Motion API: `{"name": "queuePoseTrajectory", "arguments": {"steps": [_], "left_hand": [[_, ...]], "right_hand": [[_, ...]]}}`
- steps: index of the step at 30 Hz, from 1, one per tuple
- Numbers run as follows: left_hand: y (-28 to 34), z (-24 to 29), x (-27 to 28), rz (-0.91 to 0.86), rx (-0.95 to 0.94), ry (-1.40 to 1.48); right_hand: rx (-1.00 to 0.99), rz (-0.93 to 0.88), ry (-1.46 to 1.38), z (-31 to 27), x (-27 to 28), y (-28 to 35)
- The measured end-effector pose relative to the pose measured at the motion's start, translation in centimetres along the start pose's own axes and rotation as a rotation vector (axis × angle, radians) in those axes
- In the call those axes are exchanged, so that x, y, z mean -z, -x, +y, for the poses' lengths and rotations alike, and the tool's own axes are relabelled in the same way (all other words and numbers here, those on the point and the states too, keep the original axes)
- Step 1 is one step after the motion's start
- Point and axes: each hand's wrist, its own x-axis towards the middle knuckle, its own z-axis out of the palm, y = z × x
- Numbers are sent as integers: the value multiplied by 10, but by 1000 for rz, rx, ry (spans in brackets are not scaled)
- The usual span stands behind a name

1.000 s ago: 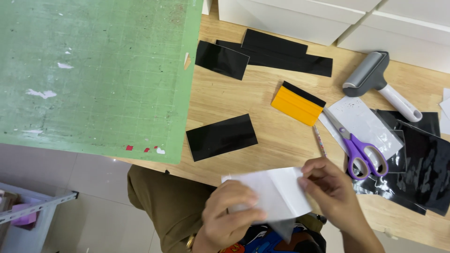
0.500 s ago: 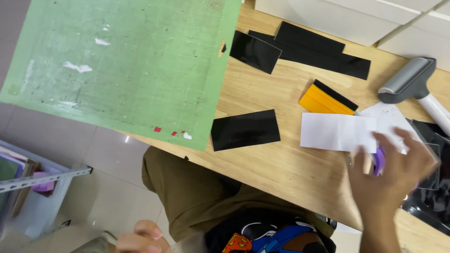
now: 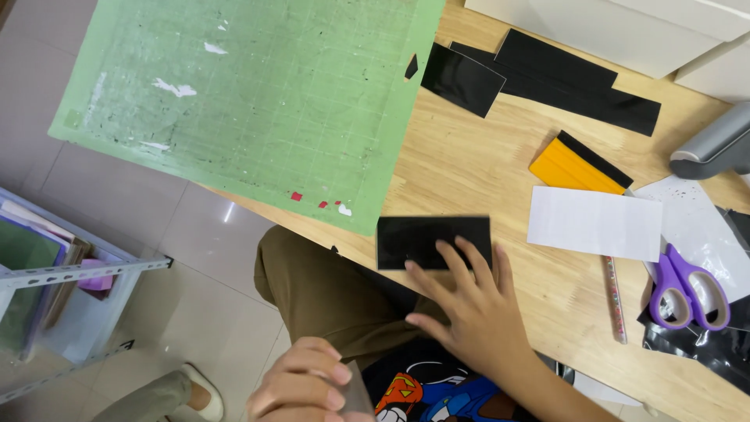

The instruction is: Operating a vinyl cutting machine and preparing vinyl decals by cutting and peeling

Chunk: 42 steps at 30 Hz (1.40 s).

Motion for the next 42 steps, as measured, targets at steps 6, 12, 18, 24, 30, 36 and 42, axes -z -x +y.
{"name": "queuePoseTrajectory", "arguments": {"steps": [6,12,18,24,30,36,42], "left_hand": [[-21,5,-45,194,11,-136],[-9,6,-41,104,61,-331],[-4,0,-43,107,28,-525],[-8,4,-43,90,83,-595],[-5,1,-40,173,281,-462],[15,-22,-39,157,475,-291],[5,-54,-59,107,620,-153]], "right_hand": [[-59,0,-50,-5,4,19],[-51,93,-881,1,26,32],[-194,-418,-2046,-25,-2,79],[-194,-216,-2129,-44,5,51],[-585,-8,-1766,-34,0,57],[-688,179,-1524,-12,3,55],[-695,294,-1012,13,3,47]]}}
